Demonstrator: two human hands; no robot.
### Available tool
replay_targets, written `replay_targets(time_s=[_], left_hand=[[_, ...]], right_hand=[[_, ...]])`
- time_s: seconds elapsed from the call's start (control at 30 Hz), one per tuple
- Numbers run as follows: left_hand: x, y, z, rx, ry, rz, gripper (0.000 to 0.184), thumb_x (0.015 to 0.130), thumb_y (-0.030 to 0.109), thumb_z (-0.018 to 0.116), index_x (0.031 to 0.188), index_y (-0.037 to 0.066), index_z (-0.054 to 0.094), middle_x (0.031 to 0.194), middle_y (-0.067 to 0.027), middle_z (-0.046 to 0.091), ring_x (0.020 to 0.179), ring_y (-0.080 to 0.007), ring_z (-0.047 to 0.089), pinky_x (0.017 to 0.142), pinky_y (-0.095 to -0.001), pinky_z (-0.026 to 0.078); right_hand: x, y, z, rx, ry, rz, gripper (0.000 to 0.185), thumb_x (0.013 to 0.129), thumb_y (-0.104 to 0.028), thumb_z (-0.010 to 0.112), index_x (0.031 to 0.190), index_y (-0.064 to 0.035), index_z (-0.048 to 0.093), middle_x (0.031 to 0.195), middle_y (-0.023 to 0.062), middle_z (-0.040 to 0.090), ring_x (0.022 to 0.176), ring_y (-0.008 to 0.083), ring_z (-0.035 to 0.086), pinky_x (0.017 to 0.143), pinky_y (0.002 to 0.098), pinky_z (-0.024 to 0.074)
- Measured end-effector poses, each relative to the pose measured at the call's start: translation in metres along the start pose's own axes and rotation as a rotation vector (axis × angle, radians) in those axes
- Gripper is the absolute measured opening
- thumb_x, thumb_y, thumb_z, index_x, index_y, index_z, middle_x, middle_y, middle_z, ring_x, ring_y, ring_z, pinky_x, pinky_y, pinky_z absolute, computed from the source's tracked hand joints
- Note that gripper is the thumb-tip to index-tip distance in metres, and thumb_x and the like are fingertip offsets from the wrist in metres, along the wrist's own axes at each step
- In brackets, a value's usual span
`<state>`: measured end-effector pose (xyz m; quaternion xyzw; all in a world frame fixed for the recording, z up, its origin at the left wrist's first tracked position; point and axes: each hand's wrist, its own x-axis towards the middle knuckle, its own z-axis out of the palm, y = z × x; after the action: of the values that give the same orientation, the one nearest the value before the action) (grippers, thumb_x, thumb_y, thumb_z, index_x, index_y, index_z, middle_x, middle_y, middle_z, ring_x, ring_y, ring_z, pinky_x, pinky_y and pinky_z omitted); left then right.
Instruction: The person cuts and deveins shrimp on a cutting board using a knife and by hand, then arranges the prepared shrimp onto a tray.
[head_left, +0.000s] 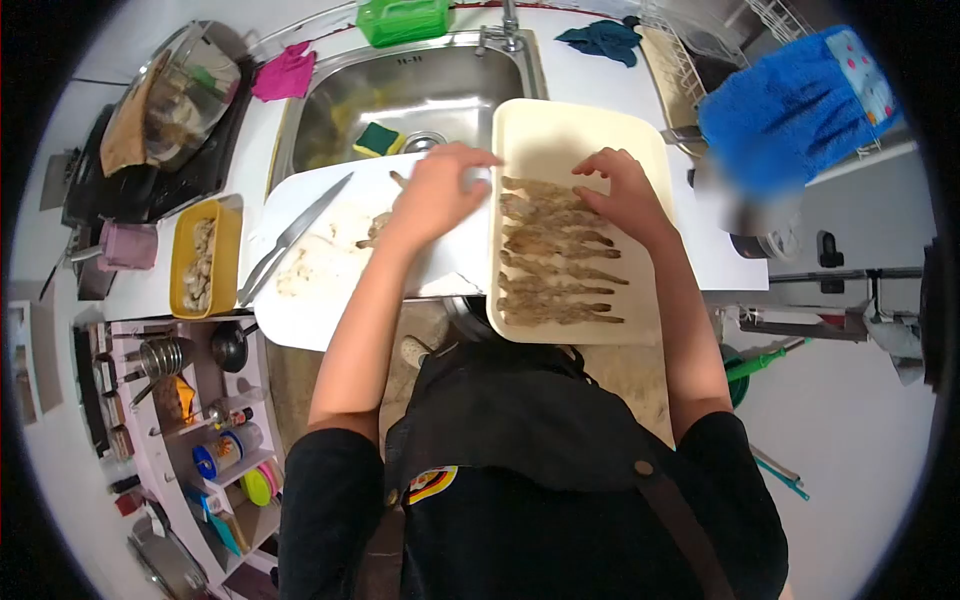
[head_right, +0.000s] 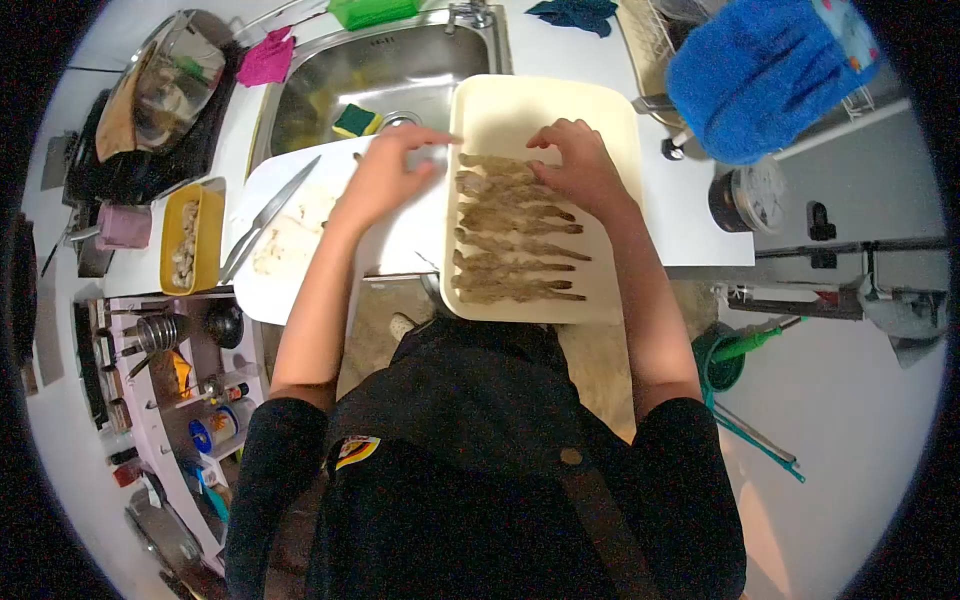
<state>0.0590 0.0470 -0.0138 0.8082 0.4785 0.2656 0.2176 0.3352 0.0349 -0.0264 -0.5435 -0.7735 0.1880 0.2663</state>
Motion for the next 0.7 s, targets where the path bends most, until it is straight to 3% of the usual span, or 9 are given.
replay_targets(time_s=[0.1, 0.17, 0.33, 0.5, 0.53, 0.67, 0.7], left_hand=[[-0.045, -0.039, -0.048, 0.039, 0.184, -0.058, 0.033, 0.072, 0.000, 0.061, 0.103, 0.007, 0.070, 0.101, -0.0156, 0.065, 0.101, -0.0351, 0.058, 0.091, -0.0422, 0.047], [-0.082, -0.062, -0.083, 0.257, 0.199, -0.188, 0.036, 0.071, -0.003, 0.059, 0.104, 0.007, 0.069, 0.104, -0.0160, 0.065, 0.102, -0.0360, 0.058, 0.091, -0.0422, 0.047], [-0.169, -0.118, -0.131, 0.610, 0.152, -0.404, 0.047, 0.070, -0.006, 0.056, 0.114, 0.009, 0.057, 0.109, -0.0164, 0.057, 0.099, -0.0384, 0.057, 0.087, -0.0441, 0.047], [-0.198, -0.160, -0.150, 0.357, 0.103, -0.435, 0.048, 0.069, -0.005, 0.057, 0.115, 0.010, 0.053, 0.107, -0.0173, 0.055, 0.096, -0.0411, 0.056, 0.083, -0.0457, 0.047], [-0.195, -0.156, -0.153, 0.343, 0.068, -0.453, 0.047, 0.069, -0.005, 0.057, 0.114, 0.010, 0.053, 0.107, -0.0174, 0.055, 0.097, -0.0412, 0.056, 0.083, -0.0459, 0.047], [-0.193, -0.153, -0.170, 0.305, -0.015, -0.473, 0.042, 0.071, -0.002, 0.058, 0.111, 0.012, 0.048, 0.102, -0.0183, 0.060, 0.093, -0.0407, 0.060, 0.075, -0.0489, 0.048], [-0.193, -0.152, -0.173, 0.279, -0.037, -0.504, 0.042, 0.072, -0.001, 0.058, 0.110, 0.012, 0.047, 0.100, -0.0183, 0.061, 0.092, -0.0405, 0.061, 0.073, -0.0495, 0.048]], right_hand=[[0.016, -0.044, 0.025, 0.075, 0.048, -0.174, 0.017, 0.078, -0.013, 0.067, 0.092, -0.0044, 0.068, 0.089, 0.0105, 0.063, 0.093, 0.0265, 0.057, 0.085, 0.0383, 0.0457], [0.028, -0.075, 0.052, 0.175, -0.151, -0.189, 0.020, 0.079, -0.012, 0.065, 0.097, -0.0040, 0.066, 0.095, 0.0121, 0.063, 0.098, 0.0289, 0.056, 0.088, 0.0393, 0.0450], [0.041, -0.123, 0.125, 0.160, -0.185, -0.262, 0.023, 0.078, -0.007, 0.060, 0.100, -0.0035, 0.062, 0.100, 0.0152, 0.059, 0.100, 0.0335, 0.055, 0.090, 0.0426, 0.0450], [0.047, -0.145, 0.136, 0.074, -0.279, -0.150, 0.025, 0.074, -0.003, 0.059, 0.099, -0.0034, 0.063, 0.102, 0.0165, 0.058, 0.099, 0.0348, 0.056, 0.089, 0.0429, 0.0460], [0.046, -0.143, 0.144, 0.160, -0.183, -0.110, 0.026, 0.072, -0.002, 0.061, 0.097, -0.0036, 0.064, 0.098, 0.0164, 0.061, 0.095, 0.0355, 0.058, 0.086, 0.0433, 0.0480], [0.033, -0.155, 0.139, -0.071, -0.093, -0.019, 0.023, 0.075, 0.000, 0.064, 0.098, -0.0007, 0.061, 0.093, 0.0141, 0.066, 0.088, 0.0291, 0.062, 0.082, 0.0364, 0.0513], [0.031, -0.169, 0.140, 0.029, -0.045, 0.008, 0.022, 0.076, -0.001, 0.064, 0.097, -0.0012, 0.061, 0.092, 0.0144, 0.067, 0.088, 0.0294, 0.063, 0.081, 0.0363, 0.0510]])
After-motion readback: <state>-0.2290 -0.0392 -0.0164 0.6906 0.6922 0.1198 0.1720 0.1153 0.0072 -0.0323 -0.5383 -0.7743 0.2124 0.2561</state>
